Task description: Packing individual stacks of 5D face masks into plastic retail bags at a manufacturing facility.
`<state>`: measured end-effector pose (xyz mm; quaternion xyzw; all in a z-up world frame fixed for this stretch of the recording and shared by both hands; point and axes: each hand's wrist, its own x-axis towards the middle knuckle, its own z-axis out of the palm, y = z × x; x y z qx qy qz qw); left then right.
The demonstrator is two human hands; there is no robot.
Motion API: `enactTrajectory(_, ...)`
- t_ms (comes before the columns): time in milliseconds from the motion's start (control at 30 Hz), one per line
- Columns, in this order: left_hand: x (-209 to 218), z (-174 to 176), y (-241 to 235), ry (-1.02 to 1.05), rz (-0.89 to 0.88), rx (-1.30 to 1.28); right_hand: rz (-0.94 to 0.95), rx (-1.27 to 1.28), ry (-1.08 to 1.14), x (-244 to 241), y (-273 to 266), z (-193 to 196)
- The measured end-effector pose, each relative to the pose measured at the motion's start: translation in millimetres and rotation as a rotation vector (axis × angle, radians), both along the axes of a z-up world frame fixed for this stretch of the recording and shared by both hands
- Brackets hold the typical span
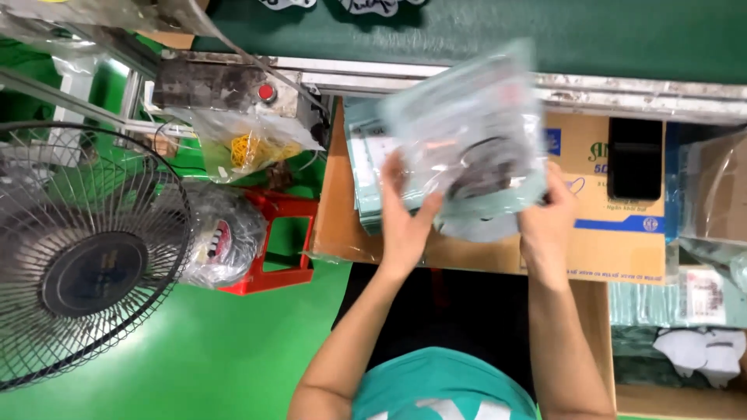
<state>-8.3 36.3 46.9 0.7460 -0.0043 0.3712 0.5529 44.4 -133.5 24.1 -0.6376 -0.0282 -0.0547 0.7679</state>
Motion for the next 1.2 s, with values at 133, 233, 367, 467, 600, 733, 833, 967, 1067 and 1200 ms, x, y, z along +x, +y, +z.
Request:
enactTrajectory(133, 1.5, -41.0, -24.5, 0.329, -0.119, -0.445, 0.047, 0.004, 0.054, -11.0, 20.0, 8.0)
enactTrajectory(233, 2.1, -35.2, -19.8, 0.383, -0.118, -0.573, 0.165, 0.399, 0.340, -19.1, 23.7, 21.4)
enactTrajectory(367, 3.3, -37.0, -19.9, 0.555, -0.135, -0.742, 0.292, 0.372, 0.444, -27.6, -9.8, -49.1)
enactTrajectory(467, -5.3, -51.5, -41.3, 0.655, -0.254, -0.708, 0.193, 0.548, 0.253, -18.0, -25.5, -86.3)
enactTrajectory(600, -21.7, -68.3, -58.5, 0.584, -0.506, -0.555, 0.033, 0.444, 0.307, -15.8, -9.7, -35.2)
enactTrajectory(733, -34.0, 20.8, -30.2, 0.564, -0.645, 0.083, 0.119, -0.162, 0.106, -7.5, -19.8, 31.0)
enactTrajectory(833, -25.8, 93.7, -6.6, 0.268, -0.393, 0.295, 0.138, -0.379, -0.116, -18.4, -38.2, 46.6)
enactTrajectory(967, -1.5, 89.9, 0.6, 0.019, -0.285, 0.363, 0.230, -0.742, -0.318, -32.4, -37.5, 66.2)
enactTrajectory(1067, -8.4, 61.1, -14.8, 0.036, -0.338, 0.138, -0.116, -0.581, -0.520, -33.8, -40.6, 32.7)
enactTrajectory(1200, -14.3, 50.2, -23.1, 0.202, -0.277, -0.205, -0.271, -0.061, -0.112, -24.1, -26.9, 75.7)
